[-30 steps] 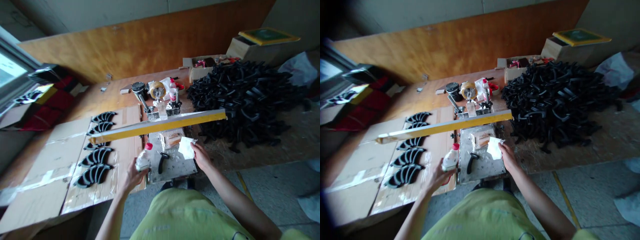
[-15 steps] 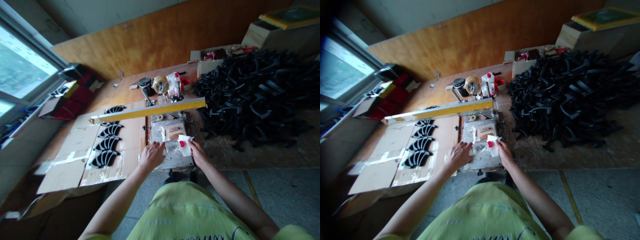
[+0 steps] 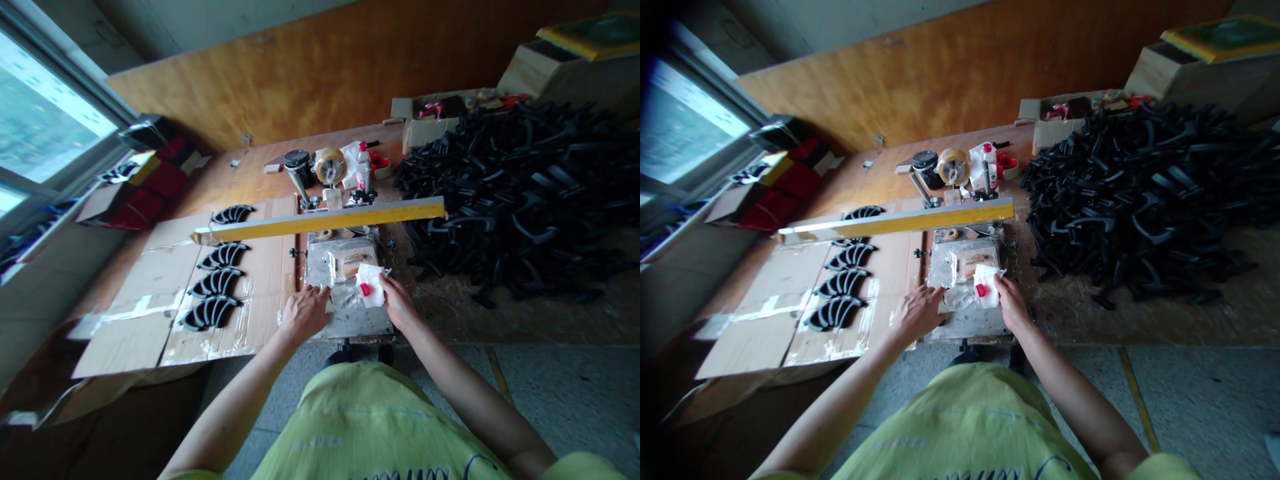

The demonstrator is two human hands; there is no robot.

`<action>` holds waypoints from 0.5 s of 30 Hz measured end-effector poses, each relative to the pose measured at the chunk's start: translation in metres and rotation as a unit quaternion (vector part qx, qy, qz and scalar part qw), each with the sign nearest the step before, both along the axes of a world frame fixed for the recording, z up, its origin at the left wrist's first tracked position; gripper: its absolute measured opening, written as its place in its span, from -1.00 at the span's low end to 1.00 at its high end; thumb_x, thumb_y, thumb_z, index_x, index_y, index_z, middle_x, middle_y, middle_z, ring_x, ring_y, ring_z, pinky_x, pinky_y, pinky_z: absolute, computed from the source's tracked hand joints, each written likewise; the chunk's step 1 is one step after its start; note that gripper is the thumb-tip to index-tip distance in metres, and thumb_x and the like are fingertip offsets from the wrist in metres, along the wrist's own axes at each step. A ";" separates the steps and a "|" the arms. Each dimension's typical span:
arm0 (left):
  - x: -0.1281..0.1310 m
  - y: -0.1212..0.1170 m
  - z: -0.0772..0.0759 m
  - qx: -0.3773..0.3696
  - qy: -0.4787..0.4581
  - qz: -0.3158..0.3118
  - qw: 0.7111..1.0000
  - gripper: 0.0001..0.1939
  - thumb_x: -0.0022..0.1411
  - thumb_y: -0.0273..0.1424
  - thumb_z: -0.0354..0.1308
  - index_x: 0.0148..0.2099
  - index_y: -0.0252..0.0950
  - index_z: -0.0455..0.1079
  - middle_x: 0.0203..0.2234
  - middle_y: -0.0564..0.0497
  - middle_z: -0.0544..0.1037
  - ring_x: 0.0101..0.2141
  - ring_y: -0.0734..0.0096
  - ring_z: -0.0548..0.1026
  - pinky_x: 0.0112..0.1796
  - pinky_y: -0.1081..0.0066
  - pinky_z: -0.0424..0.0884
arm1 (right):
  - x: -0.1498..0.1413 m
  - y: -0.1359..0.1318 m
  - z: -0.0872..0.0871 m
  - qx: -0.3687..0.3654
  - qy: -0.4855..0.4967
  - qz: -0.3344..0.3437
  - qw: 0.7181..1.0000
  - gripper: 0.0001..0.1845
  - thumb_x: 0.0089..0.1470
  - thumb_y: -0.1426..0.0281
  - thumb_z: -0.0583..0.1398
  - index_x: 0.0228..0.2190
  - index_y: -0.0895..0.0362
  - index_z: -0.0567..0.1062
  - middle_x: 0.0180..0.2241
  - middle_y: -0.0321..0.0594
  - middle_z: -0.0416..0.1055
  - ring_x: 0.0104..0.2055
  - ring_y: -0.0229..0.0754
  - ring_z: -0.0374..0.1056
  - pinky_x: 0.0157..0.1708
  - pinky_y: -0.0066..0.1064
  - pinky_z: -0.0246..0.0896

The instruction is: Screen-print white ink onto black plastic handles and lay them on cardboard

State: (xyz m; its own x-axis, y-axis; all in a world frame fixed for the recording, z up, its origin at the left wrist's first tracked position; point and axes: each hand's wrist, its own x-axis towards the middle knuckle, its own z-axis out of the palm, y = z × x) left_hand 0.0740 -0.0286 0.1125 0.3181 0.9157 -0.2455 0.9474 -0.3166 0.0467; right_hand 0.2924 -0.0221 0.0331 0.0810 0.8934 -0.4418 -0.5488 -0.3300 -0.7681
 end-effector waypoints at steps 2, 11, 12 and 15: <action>-0.010 0.000 -0.006 0.003 -0.026 0.015 1.000 -0.57 0.07 -0.22 0.28 -0.01 -0.15 0.36 -0.22 -0.12 0.54 -0.05 0.02 0.44 -0.15 0.23 0.36 | -0.005 0.004 0.003 -0.009 0.018 -0.004 1.000 -0.53 -0.23 0.05 0.41 -0.32 0.08 0.57 -0.32 -0.25 0.59 -0.29 -0.12 0.48 -0.38 -0.38 0.31; -0.103 0.030 -0.055 -0.140 -0.475 0.228 0.838 -0.36 -0.03 -0.11 0.33 0.07 -0.23 0.31 -0.24 -0.03 0.59 -0.26 0.21 0.56 -0.22 0.28 0.45 | -0.032 0.010 0.018 -0.018 0.055 0.019 0.998 -0.63 -0.18 0.11 0.41 -0.35 0.06 0.58 -0.30 -0.19 0.60 -0.08 0.05 0.47 -0.14 -0.17 0.38; -0.115 0.038 -0.059 -0.141 -0.523 0.259 0.800 -0.35 -0.03 -0.10 0.32 0.07 -0.25 0.31 -0.24 -0.05 0.59 -0.27 0.22 0.56 -0.22 0.27 0.46 | -0.033 0.008 0.017 -0.024 0.050 0.012 0.998 -0.64 -0.18 0.12 0.42 -0.36 0.06 0.58 -0.29 -0.19 0.60 -0.07 0.06 0.47 -0.14 -0.16 0.38; -0.144 0.076 -0.062 -0.078 -0.596 0.306 0.738 -0.43 -0.06 -0.11 0.34 -0.03 -0.27 0.36 -0.23 -0.08 0.59 -0.23 0.17 0.57 -0.20 0.23 0.49 | -0.035 0.001 0.011 -0.046 0.033 -0.008 0.998 -0.63 -0.16 0.13 0.41 -0.33 0.08 0.59 -0.28 -0.16 0.60 -0.08 0.06 0.48 -0.14 -0.16 0.39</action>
State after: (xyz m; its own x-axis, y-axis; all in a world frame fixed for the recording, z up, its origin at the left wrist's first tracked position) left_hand -0.0704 0.0476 0.0507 -0.0689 0.9678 -0.2422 0.1662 0.2505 0.9537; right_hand 0.2572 -0.0216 0.0437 0.0635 0.8472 -0.5275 -0.6030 -0.3886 -0.6967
